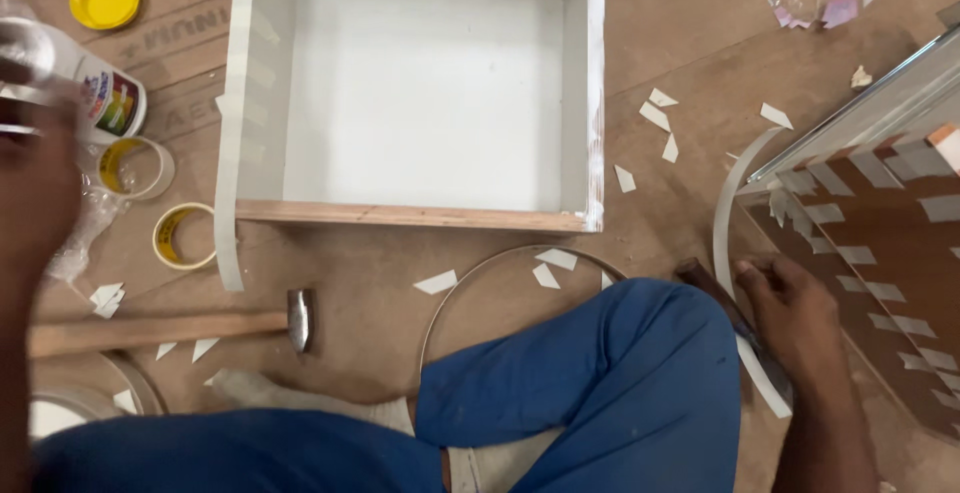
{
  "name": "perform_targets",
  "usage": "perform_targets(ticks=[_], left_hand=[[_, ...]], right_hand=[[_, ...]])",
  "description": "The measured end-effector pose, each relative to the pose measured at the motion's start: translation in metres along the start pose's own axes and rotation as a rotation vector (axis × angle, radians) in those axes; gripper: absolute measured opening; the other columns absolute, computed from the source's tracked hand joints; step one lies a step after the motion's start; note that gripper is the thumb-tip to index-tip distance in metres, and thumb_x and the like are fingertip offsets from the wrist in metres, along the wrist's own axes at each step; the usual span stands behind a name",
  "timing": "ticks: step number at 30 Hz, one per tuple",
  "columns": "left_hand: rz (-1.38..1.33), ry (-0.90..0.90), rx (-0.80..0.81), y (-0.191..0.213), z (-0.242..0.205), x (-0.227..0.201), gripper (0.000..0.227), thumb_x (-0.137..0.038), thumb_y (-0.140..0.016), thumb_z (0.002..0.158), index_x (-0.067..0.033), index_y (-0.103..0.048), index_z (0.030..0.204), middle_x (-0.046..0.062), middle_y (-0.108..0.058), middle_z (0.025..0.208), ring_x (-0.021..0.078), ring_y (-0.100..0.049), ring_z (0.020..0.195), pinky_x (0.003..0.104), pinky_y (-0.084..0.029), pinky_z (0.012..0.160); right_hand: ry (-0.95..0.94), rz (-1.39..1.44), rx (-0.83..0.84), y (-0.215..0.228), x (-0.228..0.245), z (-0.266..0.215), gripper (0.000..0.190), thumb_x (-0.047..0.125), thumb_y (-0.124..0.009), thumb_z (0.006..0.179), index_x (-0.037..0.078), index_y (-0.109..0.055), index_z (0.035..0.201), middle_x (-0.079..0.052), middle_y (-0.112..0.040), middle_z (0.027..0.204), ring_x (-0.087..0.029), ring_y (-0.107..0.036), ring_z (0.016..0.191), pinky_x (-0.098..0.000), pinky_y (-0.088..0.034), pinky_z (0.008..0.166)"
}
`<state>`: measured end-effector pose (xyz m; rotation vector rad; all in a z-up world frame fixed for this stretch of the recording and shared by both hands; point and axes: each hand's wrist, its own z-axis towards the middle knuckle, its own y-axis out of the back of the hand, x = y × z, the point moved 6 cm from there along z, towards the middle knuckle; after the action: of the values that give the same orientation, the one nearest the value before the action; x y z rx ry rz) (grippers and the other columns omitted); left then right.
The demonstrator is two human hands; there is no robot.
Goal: The person applies glue to the edges of a wooden drawer using a brush, then attaches white edge banding strips to the sides. They use masking tape to secure the strips in place while the glue sets.
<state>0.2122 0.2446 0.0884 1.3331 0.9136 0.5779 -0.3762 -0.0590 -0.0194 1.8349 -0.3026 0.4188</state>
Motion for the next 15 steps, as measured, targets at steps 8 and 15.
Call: perform_targets(ticks=[8,15], left_hand=[[-0.063,-0.242,0.521,-0.078,-0.123,-0.109,0.042,-0.049,-0.061,0.096,-0.0165,-0.067,0.123,0.007,-0.078,0.106,0.0256,-0.074,0.093,0.042,-0.059,0.081],[-0.137,-0.417,0.533,-0.096,-0.14,-0.129,0.046,-0.041,-0.057,0.097,-0.0208,-0.059,0.138,0.01,-0.074,0.105,0.0312,-0.069,0.101,0.046,-0.052,0.089]], right_hand=[[0.162,-0.271,-0.023,-0.057,-0.027,0.068,0.045,0.033,-0.076,0.091,0.0,-0.07,0.121,-0.025,-0.072,0.116,-0.042,-0.067,0.109,-0.0507,-0.052,0.093],[0.174,-0.398,0.017,-0.059,-0.053,0.093,0.033,0.032,-0.064,0.099,0.003,-0.068,0.114,-0.028,-0.07,0.111,-0.047,-0.066,0.105,-0.056,-0.052,0.092]])
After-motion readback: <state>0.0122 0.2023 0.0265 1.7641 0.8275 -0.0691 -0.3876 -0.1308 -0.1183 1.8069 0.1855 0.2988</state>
